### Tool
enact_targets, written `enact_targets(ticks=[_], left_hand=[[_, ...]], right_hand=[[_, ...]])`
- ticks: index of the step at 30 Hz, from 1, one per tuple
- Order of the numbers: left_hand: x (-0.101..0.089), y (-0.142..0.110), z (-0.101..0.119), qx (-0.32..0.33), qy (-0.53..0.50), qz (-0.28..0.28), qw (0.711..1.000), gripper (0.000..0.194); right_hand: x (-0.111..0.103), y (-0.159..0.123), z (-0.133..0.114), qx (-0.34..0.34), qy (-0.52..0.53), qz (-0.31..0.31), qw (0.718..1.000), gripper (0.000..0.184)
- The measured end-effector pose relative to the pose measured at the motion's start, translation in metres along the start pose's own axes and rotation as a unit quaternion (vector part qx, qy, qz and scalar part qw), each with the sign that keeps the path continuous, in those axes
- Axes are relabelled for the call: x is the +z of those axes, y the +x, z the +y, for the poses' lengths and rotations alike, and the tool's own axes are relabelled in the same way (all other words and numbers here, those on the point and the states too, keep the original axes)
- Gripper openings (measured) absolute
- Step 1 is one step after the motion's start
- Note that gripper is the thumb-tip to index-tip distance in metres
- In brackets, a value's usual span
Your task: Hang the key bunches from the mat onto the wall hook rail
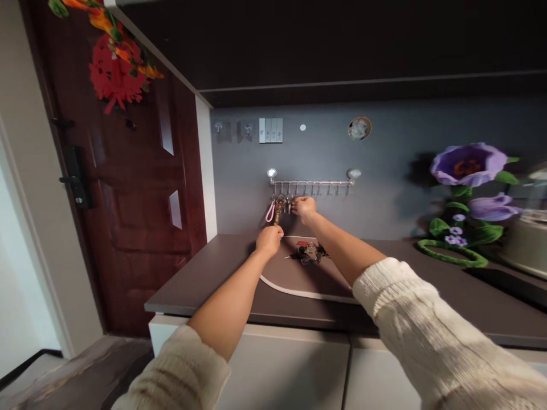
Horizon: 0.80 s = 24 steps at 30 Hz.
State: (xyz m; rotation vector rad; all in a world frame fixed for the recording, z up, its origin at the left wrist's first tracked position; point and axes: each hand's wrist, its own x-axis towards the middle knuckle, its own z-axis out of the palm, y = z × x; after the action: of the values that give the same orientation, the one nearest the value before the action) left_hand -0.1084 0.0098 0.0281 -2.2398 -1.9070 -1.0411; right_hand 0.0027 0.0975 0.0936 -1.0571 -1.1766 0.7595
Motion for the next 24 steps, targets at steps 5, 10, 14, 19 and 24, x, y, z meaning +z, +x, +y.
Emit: enact_targets(ticks=[5,10,14,19,24], left_hand=[[-0.002,-0.001,0.001,0.011,-0.066,-0.002,0.998,0.017],[-0.002,-0.001,0.001,0.033,-0.151,-0.009,0.988,0.015],[-0.002,-0.002,0.001,0.053,-0.173,-0.033,0.983,0.016],[-0.002,-0.004,0.002,0.101,-0.160,-0.073,0.979,0.020],[0.002,-0.006,0.002,0.159,-0.133,-0.122,0.971,0.021]], right_hand=[[-0.017,-0.017,-0.017,0.015,0.018,-0.007,1.000,0.014],[-0.037,-0.034,-0.024,0.004,0.055,-0.058,0.997,0.015],[-0.053,-0.053,-0.019,-0.001,0.066,-0.093,0.994,0.017],[-0.070,-0.078,0.005,-0.003,0.017,-0.121,0.992,0.015],[-0.085,-0.089,0.030,-0.029,-0.055,-0.169,0.984,0.011]])
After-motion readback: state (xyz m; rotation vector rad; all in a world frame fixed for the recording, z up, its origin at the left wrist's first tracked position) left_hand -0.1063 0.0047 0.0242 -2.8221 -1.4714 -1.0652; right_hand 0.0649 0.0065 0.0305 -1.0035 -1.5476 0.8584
